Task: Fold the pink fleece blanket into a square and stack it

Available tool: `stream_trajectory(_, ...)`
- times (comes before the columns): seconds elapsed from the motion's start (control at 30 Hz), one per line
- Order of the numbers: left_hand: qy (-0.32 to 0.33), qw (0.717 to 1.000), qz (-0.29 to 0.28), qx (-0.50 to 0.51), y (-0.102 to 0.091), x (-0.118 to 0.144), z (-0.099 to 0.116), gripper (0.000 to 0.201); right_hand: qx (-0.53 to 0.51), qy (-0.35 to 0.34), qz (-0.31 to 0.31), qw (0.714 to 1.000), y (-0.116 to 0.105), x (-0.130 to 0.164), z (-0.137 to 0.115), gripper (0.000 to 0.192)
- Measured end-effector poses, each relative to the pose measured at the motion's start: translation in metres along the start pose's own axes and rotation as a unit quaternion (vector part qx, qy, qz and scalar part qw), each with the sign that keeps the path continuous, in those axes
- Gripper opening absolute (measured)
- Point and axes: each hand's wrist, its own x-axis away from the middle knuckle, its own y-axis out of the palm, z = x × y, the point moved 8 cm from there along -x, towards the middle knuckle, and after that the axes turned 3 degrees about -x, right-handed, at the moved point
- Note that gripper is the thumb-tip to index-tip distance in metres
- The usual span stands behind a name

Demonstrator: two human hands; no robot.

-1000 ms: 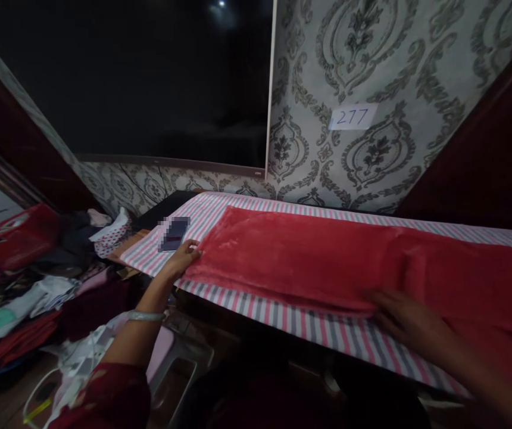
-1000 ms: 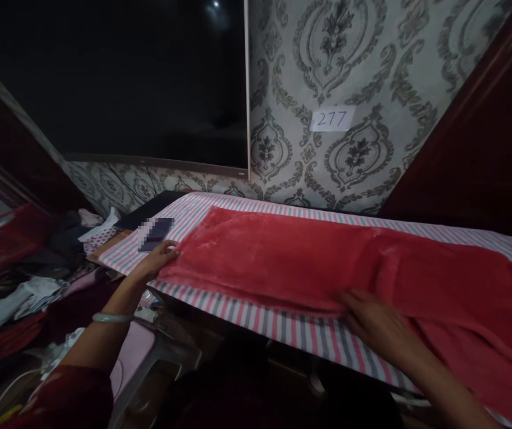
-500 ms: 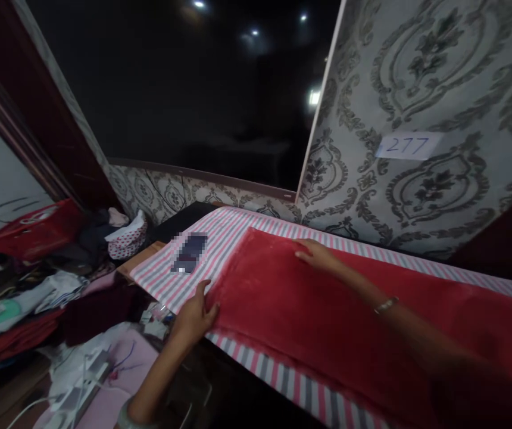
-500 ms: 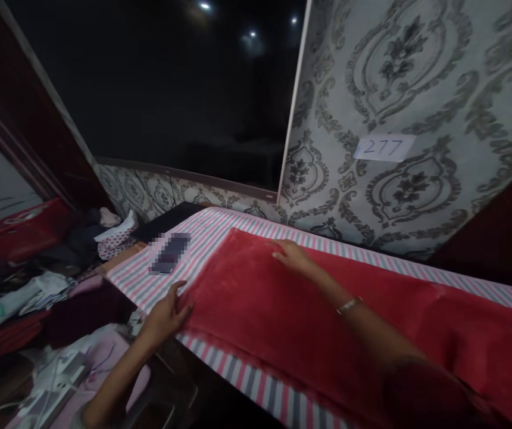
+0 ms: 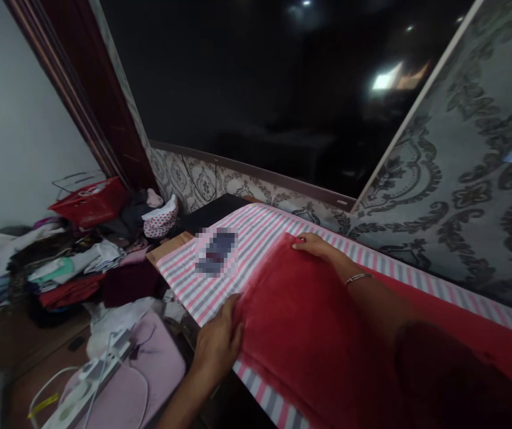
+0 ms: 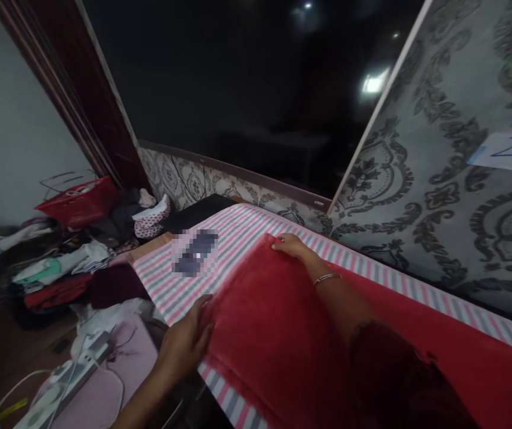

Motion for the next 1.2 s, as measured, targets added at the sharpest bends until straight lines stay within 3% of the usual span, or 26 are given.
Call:
stream_trajectory(0.1,0.018,0.999,0.022,0.019,-0.004,0.0,-0.001,0.051,-0.017,-0.009,0.025,1.0,-0.007,-0.007,-0.005,0.019)
stream_trajectory(0.23,0.043,0.994,0.065,0.08,-0.026,-0.009,0.002,0.045,-0.094,-0.08,0.208,0.97,-0.056,-0.017,-0.022,0.018)
stream_trajectory(0.3,0.041,0.991,0.084,0.098,-0.036,-0.019,0.003,0.044,-0.107,-0.108,0.256,0.955,-0.068,-0.024,-0.027,0.019)
stream_trajectory(0.37,0.009,0.993,0.089,0.078,-0.037,-0.031,-0.001,0.042,-0.078,-0.097,0.251,0.96,-0.061,-0.033,-0.025,0.016)
stream_trajectory(0.47,-0.053,0.996,0.074,0.015,-0.025,-0.044,-0.012,0.041,-0.018,-0.045,0.194,0.98,-0.03,-0.044,-0.011,0.009)
stream_trajectory(0.6,-0.066,0.993,0.091,-0.021,-0.008,-0.043,-0.022,0.041,0.008,-0.029,0.14,0.99,0.0,-0.048,0.004,0.012)
stream_trajectory(0.73,-0.064,0.989,0.135,0.012,-0.007,-0.037,-0.029,0.041,0.031,-0.037,0.12,0.992,0.0,-0.059,0.0,0.017)
stream_trajectory(0.97,-0.064,0.967,0.24,0.063,-0.043,-0.042,-0.03,0.037,0.037,-0.074,0.238,0.968,-0.029,-0.085,-0.037,0.017)
stream_trajectory(1.03,-0.088,0.966,0.236,0.05,-0.042,-0.047,-0.035,0.037,0.053,-0.06,0.24,0.967,-0.023,-0.089,-0.035,0.018)
stream_trajectory(1.2,-0.129,0.969,0.208,0.02,-0.026,-0.055,-0.046,0.039,0.104,-0.008,0.176,0.979,0.014,-0.088,-0.009,0.021)
